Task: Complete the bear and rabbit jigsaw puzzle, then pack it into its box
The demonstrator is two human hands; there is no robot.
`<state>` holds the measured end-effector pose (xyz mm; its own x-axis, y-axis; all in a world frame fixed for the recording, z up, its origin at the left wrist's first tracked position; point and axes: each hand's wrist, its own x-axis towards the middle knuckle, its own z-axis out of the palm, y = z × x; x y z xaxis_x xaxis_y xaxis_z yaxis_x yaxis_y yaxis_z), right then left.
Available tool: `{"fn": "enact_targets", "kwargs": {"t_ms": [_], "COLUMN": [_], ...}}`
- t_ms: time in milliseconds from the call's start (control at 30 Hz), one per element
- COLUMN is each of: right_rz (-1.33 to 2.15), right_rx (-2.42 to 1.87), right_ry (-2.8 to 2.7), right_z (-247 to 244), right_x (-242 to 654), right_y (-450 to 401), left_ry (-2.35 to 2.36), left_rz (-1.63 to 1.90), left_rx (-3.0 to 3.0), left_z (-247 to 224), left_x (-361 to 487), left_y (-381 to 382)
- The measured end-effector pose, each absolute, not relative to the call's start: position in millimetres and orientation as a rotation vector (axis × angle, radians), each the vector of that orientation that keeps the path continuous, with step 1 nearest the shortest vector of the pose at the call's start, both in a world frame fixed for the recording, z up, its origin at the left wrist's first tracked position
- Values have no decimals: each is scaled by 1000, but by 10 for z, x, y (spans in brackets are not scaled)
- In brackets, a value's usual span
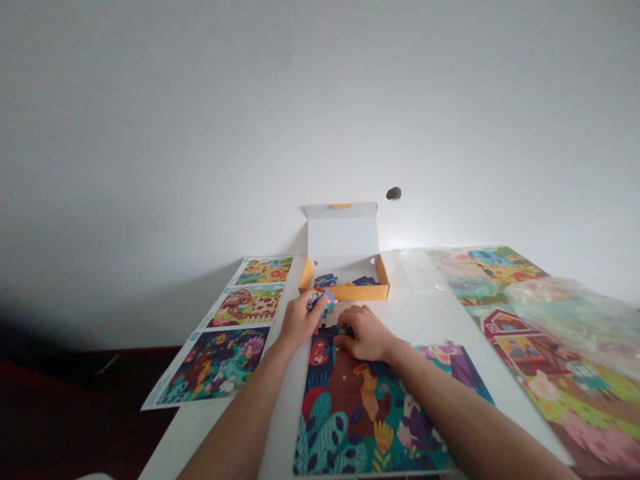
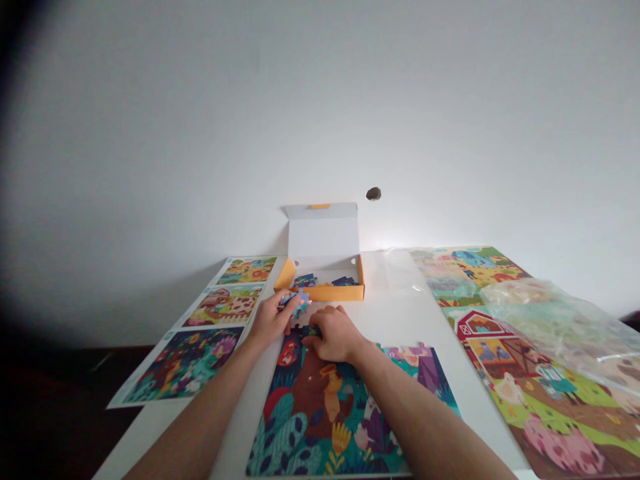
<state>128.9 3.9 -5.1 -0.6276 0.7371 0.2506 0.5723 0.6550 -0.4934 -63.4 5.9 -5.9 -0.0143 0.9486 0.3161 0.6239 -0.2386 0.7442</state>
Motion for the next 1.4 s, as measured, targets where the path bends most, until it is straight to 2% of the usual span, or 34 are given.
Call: {"fn": "enact_targets", "kwargs": {"t_ms": [233,367,633,867,1000,1267,1400], "right_rz": [587,602,637,769,838,1110,1045], "right_rx": [-837,-891,-885,-626,-695,-744,-732], "right_ry": [-2562,-2527,-2462,-2313,-2341,-2138,-2183], "right_z": [-13,-24,-54,-68,-58,-15,-27], "right_x": [1333,1324,1319,1270,1283,1262,1236], "right_y": [69,61,57,58,48,9,5], "left_ry": [1797,1882,1726,1376,1243,1305,1299], "left_rz": [1147,1076,1150,1253,1222,1101,1070], "left_rx": [2015,2029,1905,1350,1213,1472,1582], "left_z": [-75,-79,-88,-44,-25,-56,-18], "left_x": [-698,-724,-679,-599,-580,-637,-640], "left_y": [92,103,132,140,112,111,119]}}
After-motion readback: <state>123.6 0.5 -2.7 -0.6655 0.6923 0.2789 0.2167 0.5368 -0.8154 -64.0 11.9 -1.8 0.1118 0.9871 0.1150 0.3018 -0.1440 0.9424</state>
